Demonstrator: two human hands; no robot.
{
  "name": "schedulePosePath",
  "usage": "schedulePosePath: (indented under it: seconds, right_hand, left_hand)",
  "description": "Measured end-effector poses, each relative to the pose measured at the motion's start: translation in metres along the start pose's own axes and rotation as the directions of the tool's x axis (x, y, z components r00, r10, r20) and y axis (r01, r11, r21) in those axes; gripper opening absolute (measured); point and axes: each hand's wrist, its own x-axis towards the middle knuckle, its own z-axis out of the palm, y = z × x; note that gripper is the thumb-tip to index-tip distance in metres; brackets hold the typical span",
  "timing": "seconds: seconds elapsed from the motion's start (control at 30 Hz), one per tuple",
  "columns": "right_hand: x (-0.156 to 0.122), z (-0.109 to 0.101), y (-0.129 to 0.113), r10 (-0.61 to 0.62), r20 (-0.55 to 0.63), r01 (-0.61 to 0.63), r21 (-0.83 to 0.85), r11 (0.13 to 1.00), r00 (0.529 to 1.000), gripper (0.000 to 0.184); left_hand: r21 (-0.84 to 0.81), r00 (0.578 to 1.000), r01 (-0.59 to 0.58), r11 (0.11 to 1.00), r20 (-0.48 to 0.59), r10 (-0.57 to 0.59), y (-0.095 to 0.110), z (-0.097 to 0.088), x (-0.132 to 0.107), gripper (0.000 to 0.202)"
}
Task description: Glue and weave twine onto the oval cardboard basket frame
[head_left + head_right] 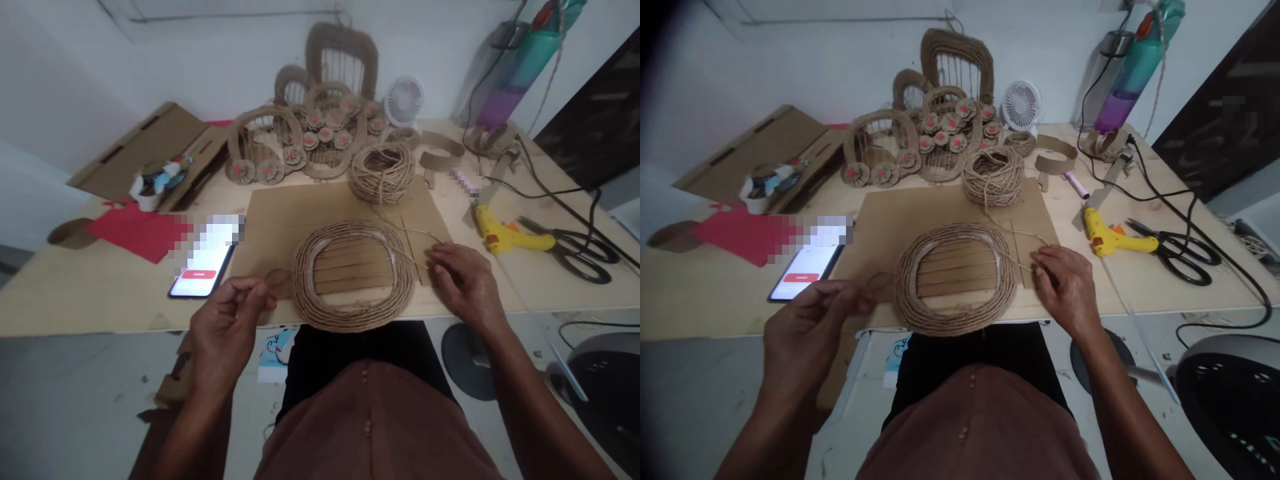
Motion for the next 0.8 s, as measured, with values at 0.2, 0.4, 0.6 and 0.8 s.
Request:
schedulePosePath:
  seconds: [0.2, 0.4, 0.6, 0.8]
  right_hand:
    - [-0.002, 0.001, -0.005, 0.025, 0.017, -0.025, -0.001, 1.000, 1.000, 0.020]
    - [-0.002, 0.000, -0.008, 0.048, 0.057, -0.048, -0.002, 0.999, 0.997, 0.021]
    - [-0.004, 0.000, -0.009, 0.051, 0.069, -0.052, 0.018, 0.998, 0.996, 0.022]
    - [-0.004, 0.000, -0.009, 0.040, 0.090, -0.042, 0.025, 0.999, 0.995, 0.019]
  left_hand:
    - [0.221, 0.999, -0.005, 0.975, 0.051, -0.007, -0.007, -0.004, -0.009, 0.032]
    - [0.381, 0.974, -0.194, 0.904, 0.187, 0.130, -0.013, -0.005, -0.005, 0.026]
    - [0.369, 0.927, -0.352, 0.860, 0.267, 0.265, -0.006, 0.002, -0.002, 0.028]
    - [0.264, 0.864, -0.470, 0.842, 0.331, 0.379, 0.002, 0.012, -0.007, 0.021]
